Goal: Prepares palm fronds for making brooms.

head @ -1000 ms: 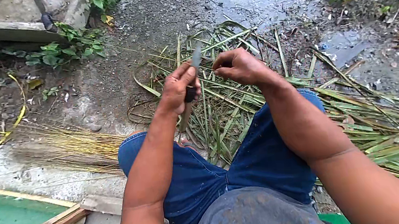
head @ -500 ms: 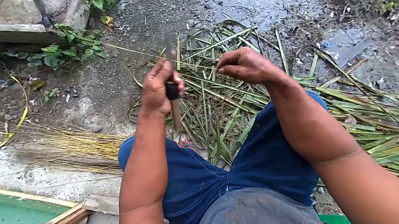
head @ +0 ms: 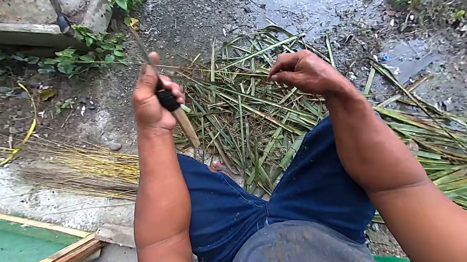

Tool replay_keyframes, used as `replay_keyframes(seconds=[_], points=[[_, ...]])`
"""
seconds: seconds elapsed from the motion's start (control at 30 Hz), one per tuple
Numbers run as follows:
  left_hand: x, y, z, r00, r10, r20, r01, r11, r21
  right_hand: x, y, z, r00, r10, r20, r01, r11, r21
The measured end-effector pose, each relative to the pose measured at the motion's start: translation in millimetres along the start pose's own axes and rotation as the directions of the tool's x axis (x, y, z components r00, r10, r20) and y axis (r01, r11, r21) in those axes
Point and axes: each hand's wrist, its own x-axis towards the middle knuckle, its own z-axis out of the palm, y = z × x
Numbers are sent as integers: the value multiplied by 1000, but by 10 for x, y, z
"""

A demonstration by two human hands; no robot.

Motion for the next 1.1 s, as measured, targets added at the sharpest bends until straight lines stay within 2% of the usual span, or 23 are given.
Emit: replay_keyframes(seconds=[0.1, 0.17, 0.23, 0.33, 0.4, 0.47, 0.57, 0.63, 0.67, 0.73, 0.8, 0.87, 0.9, 1.0, 1.1], points=[[1, 60, -21, 992, 40, -124, -50, 996, -80, 5, 36, 2, 999, 13, -31, -12, 1000, 13], [-84, -43, 115, 999, -5, -40, 5, 1000, 17, 35, 27, 69, 999, 39, -36, -39, 999, 19], [-192, -227, 333, 989, -101, 108, 87, 988, 126, 76, -11, 177, 998, 53, -43, -51, 998, 34], [-251, -408, 521, 945, -244, 217, 215, 965, 152, 118, -56, 256, 998, 60, 4, -60, 998, 22], [-202, -350, 434, 955, -218, 203, 194, 972, 131, 114, -56, 246, 999, 50, 12, -50, 999, 10], [-108, -206, 227, 980, -122, 158, 111, 991, 77, 87, -38, 173, 998, 57, 2, -57, 998, -4], [-9, 19, -49, 1000, 17, 3, -17, 999, -41, 46, 29, 57, 998, 62, -31, -62, 998, -19], [-11, 56, -63, 996, 49, -69, -54, 995, -79, 44, 39, 52, 996, 81, -49, -82, 997, -16], [-39, 25, -10, 997, 43, -61, -46, 998, -51, 53, 28, 78, 993, 103, -56, -105, 994, -18], [-147, -118, 206, 999, -30, 34, 27, 997, 69, 88, -15, 177, 991, 124, -55, -125, 992, -11], [-249, -314, 455, 975, -165, 148, 143, 978, 153, 130, -80, 277, 993, 116, -34, -116, 993, -13], [-266, -430, 572, 943, -261, 205, 228, 958, 172, 150, -113, 311, 995, 95, -2, -95, 995, -23], [-240, -419, 546, 941, -263, 215, 231, 959, 162, 145, -110, 297, 996, 88, 8, -88, 996, -25], [-102, -168, 235, 980, -135, 147, 122, 988, 95, 85, -57, 169, 997, 82, 0, -82, 996, -20], [11, 152, -188, 999, 41, -36, -41, 999, -7, 1, 20, -37, 995, 102, -17, -103, 993, -51]])
